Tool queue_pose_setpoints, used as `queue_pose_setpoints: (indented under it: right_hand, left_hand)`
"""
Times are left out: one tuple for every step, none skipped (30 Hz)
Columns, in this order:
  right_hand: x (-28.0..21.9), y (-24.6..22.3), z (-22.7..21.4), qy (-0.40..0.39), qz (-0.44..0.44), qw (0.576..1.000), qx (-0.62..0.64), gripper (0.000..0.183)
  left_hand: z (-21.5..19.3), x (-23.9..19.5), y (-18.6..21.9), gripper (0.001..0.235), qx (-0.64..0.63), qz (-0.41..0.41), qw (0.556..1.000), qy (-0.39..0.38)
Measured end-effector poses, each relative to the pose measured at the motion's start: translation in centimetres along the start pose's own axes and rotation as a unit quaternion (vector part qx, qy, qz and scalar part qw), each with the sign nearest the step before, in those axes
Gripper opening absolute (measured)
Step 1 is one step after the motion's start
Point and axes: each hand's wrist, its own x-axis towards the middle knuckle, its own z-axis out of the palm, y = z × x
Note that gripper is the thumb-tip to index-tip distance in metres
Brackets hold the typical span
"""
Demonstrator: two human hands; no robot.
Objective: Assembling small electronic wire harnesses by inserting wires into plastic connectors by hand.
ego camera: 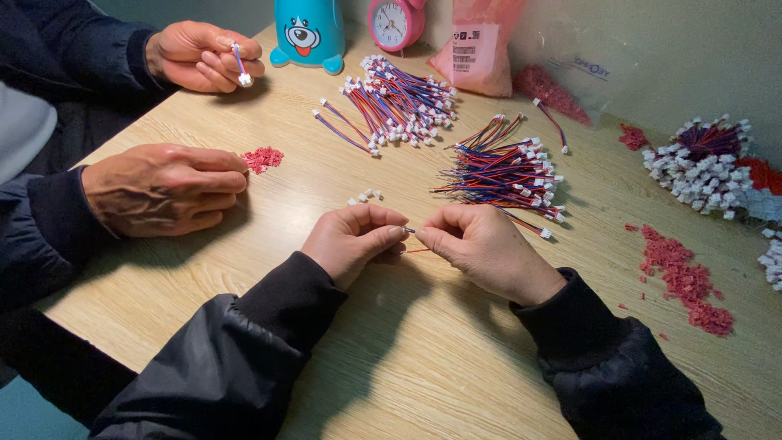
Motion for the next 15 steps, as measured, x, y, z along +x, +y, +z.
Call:
queue_pose_setpoints:
  right_hand:
    - [0.1, 0.2, 0.2, 0.0, 0.0, 1.0, 0.0, 0.011]
    - [0.2, 0.5, 0.3, 0.0, 0.005, 1.0, 0.0, 0.01]
    - [0.3, 0.8, 0.5, 0.001, 0.009, 1.0, 0.001, 0.009]
    - [0.4, 0.7, 0.5, 0.001, 0.01, 1.0, 0.001, 0.009]
    - [0.4, 0.6, 0.5, 0.008, 0.0, 1.0, -0.011, 0.008]
    - [0.5, 0.4, 0.5, 0.014, -0.01, 1.0, -0.022, 0.008]
    - [0.5, 0.3, 0.5, 0.014, -0.01, 1.0, -0.022, 0.008]
    - [0.4, 0.1, 0.5, 0.018, -0.015, 0.999, -0.029, 0.008]
    - [0.4, -0.1, 0.5, 0.022, -0.02, 0.999, -0.036, 0.008]
    - [0.5, 0.0, 0.6, 0.022, -0.02, 0.999, -0.036, 0.008]
    - [0.6, 0.2, 0.6, 0.029, -0.029, 0.998, -0.045, 0.008]
    - [0.6, 0.4, 0.7, 0.037, -0.037, 0.997, -0.054, 0.007]
    - [0.6, 0.4, 0.7, 0.037, -0.036, 0.997, -0.054, 0.007]
    - [0.6, 0.3, 0.7, 0.038, -0.044, 0.997, -0.058, 0.007]
    - [0.6, 0.2, 0.7, 0.04, -0.052, 0.996, -0.063, 0.006]
  left_hand:
    - [-0.1, 0.3, -0.3, 0.024, 0.0, 0.0, 1.0, 0.0]
    - [-0.3, 0.5, -0.6, 0.023, 0.003, 0.004, 1.0, -0.002]
    - [-0.4, 0.7, -0.9, 0.022, 0.006, 0.009, 1.0, -0.004]
    - [-0.5, 0.8, -1.1, 0.022, 0.006, 0.008, 1.0, -0.005]
    - [-0.6, 1.0, -1.3, 0.021, 0.021, 0.019, 1.0, -0.005]
    - [-0.6, 1.1, -1.5, 0.02, 0.036, 0.031, 0.999, -0.005]
    - [-0.6, 1.2, -1.6, 0.02, 0.035, 0.031, 0.999, -0.006]
    - [-0.7, 1.2, -1.7, 0.019, 0.046, 0.037, 0.998, -0.008]
    - [-0.7, 1.3, -1.7, 0.018, 0.057, 0.043, 0.997, -0.011]
    - [-0.7, 1.2, -1.7, 0.018, 0.058, 0.043, 0.997, -0.011]
    - [-0.6, 1.2, -1.6, 0.018, 0.054, 0.046, 0.997, -0.005]
    - [-0.5, 1.2, -1.6, 0.018, 0.05, 0.05, 0.998, 0.0]
    - [-0.4, 1.1, -1.5, 0.018, 0.05, 0.049, 0.998, 0.0]
    - [-0.4, 1.1, -1.4, 0.017, 0.052, 0.053, 0.997, 0.005]
    - [-0.4, 1.0, -1.3, 0.016, 0.053, 0.056, 0.997, 0.01]
